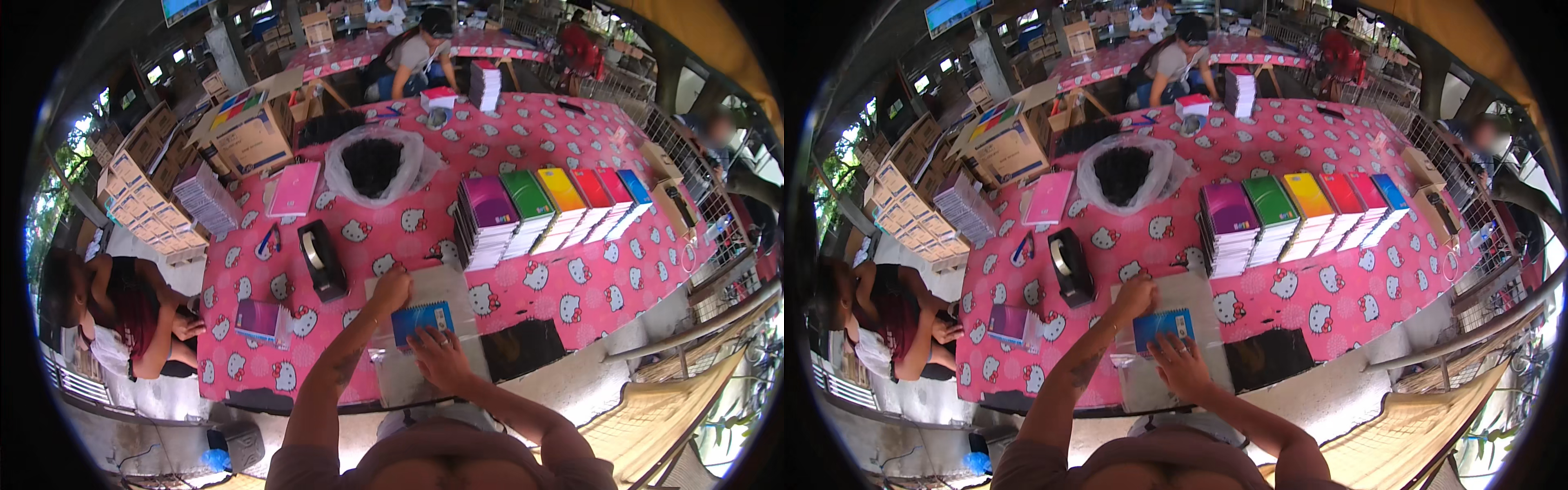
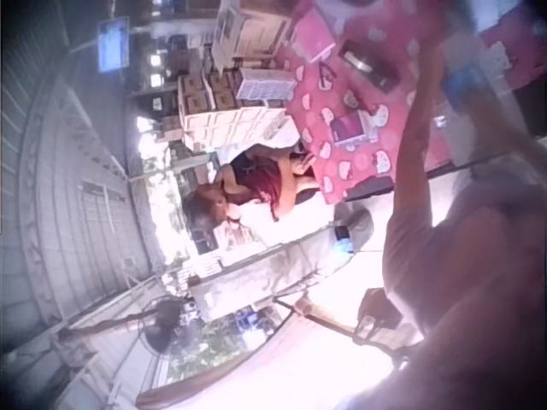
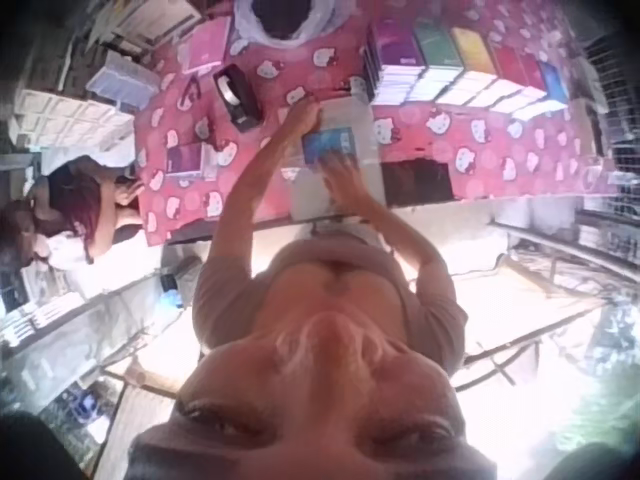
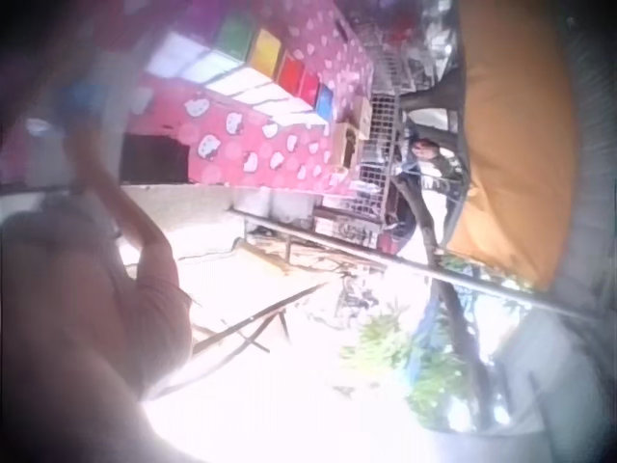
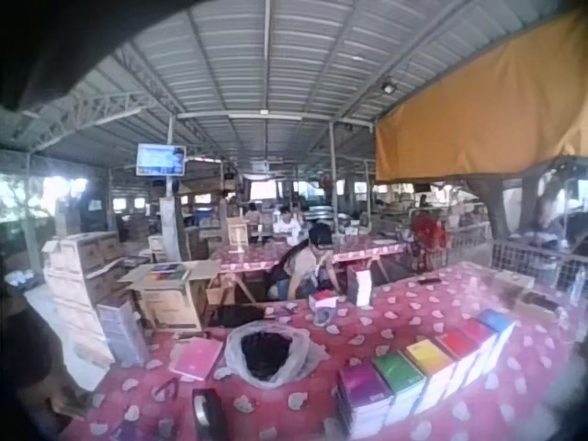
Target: The person sorts notebooks by color on a table and places them into plastic bags, using tape to seal each bag.
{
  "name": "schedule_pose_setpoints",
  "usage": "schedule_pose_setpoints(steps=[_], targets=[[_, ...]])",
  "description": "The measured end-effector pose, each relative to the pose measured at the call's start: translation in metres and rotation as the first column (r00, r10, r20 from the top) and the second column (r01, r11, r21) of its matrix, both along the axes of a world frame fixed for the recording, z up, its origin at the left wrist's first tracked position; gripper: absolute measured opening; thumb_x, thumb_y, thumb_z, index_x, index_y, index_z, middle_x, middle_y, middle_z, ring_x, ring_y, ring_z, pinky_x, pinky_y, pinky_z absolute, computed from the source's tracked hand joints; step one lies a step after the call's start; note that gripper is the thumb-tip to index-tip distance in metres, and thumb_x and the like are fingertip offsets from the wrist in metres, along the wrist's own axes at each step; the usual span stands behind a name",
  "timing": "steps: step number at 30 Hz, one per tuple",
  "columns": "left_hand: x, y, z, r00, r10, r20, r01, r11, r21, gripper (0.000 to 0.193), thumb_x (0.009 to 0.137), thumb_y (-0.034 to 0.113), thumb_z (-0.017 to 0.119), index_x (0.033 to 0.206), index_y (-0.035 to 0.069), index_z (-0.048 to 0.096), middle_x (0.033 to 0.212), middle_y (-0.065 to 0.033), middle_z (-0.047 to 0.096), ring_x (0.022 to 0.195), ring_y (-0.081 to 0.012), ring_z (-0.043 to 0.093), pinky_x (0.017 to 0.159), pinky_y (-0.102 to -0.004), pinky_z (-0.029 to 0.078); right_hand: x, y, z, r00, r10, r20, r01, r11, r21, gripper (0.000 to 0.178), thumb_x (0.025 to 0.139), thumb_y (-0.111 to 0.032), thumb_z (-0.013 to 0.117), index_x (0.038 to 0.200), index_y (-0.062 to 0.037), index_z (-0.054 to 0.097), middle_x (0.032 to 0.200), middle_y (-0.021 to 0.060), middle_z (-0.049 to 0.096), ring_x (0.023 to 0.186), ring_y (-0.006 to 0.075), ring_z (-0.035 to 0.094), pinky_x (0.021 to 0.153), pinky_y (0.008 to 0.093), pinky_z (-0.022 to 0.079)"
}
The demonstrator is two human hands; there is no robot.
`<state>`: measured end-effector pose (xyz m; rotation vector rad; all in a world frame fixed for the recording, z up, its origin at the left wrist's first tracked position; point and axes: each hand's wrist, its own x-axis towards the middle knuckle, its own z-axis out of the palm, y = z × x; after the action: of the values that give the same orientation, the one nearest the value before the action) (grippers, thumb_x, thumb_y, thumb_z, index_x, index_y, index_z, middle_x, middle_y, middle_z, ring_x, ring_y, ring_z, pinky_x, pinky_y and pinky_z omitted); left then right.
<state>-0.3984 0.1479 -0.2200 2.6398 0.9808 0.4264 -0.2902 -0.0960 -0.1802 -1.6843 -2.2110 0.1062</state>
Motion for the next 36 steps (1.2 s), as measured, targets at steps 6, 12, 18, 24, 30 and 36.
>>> schedule_pose_setpoints(steps=[6, 12, 18, 24, 30, 36], targets=[[0.011, -0.001, 0.007, 0.995, -0.1, 0.026, 0.088, 0.953, 0.289, 0.012, 0.078, 0.017, 0.066, 0.089, 0.011, 0.064, 0.09, -0.0113, 0.066, 0.094, -0.0327, 0.065, 0.082, -0.0494, 0.049, 0.002, 0.002, -0.002, 1.0, -0.013, -0.007, 0.013, 0.998, 0.056, 0.059, 0.083, -0.023, 0.068, 0.14, -0.0177, 0.051, 0.144, 0.0099, 0.045, 0.135, 0.0284, 0.043, 0.11, 0.0539, 0.034], [0.01, -0.014, 0.022, 0.996, -0.033, -0.083, 0.053, 0.968, 0.244, 0.038, 0.077, 0.021, 0.071, 0.111, 0.008, 0.059, 0.09, -0.0124, 0.068, 0.095, -0.0312, 0.065, 0.08, -0.0485, 0.047, 0.002, -0.001, 0.0, 1.0, 0.008, 0.003, -0.008, 0.993, 0.118, 0.057, 0.083, -0.021, 0.067, 0.138, -0.0173, 0.053, 0.142, 0.0091, 0.048, 0.131, 0.0273, 0.047, 0.107, 0.0529, 0.037], [0.003, -0.037, 0.051, 0.999, -0.041, -0.035, 0.042, 0.999, 0.01, 0.024, 0.081, 0.023, 0.07, 0.1, 0.01, 0.071, 0.09, -0.0099, 0.069, 0.091, -0.0282, 0.066, 0.081, -0.046, 0.049, 0.006, -0.001, -0.006, 0.999, 0.019, 0.036, -0.026, 0.981, 0.193, 0.057, 0.081, -0.021, 0.068, 0.136, -0.0168, 0.055, 0.138, 0.0086, 0.05, 0.126, 0.0275, 0.049, 0.104, 0.0522, 0.038], [-0.013, -0.11, 0.046, 0.971, -0.027, 0.24, 0.004, 0.995, 0.096, 0.011, 0.085, 0.015, 0.066, 0.093, 0.01, 0.071, 0.092, -0.0091, 0.068, 0.081, -0.0325, 0.067, 0.076, -0.0438, 0.053, 0.0, 0.001, -0.01, 1.0, 0.013, -0.013, -0.01, 0.985, 0.173, 0.051, 0.079, -0.02, 0.07, 0.128, -0.011, 0.06, 0.139, 0.0121, 0.048, 0.131, 0.0324, 0.046, 0.107, 0.0575, 0.037], [0.001, -0.159, 0.041, 0.964, 0.154, 0.218, -0.176, 0.98, 0.087, 0.004, 0.086, 0.01, 0.063, 0.088, 0.008, 0.066, 0.087, -0.009, 0.066, 0.077, -0.0332, 0.066, 0.063, -0.0436, 0.054, -0.007, -0.002, -0.043, 0.991, -0.018, 0.131, -0.005, 0.985, 0.171, 0.05, 0.082, -0.029, 0.069, 0.127, -0.0084, 0.061, 0.135, 0.0184, 0.053, 0.138, 0.0402, 0.041, 0.109, 0.0661, 0.031], [-0.017, -0.159, 0.047, 0.946, 0.219, 0.237, -0.156, 0.953, -0.26, 0.005, 0.087, 0.009, 0.063, 0.087, 0.005, 0.066, 0.081, -0.0119, 0.069, 0.075, -0.0354, 0.067, 0.064, -0.0423, 0.055, -0.004, 0.0, -0.036, 0.987, 0.031, -0.159, -0.018, 0.996, 0.084, 0.046, 0.085, -0.023, 0.064, 0.127, -0.0049, 0.058, 0.138, 0.0219, 0.05, 0.137, 0.0422, 0.039, 0.111, 0.0669, 0.026]])
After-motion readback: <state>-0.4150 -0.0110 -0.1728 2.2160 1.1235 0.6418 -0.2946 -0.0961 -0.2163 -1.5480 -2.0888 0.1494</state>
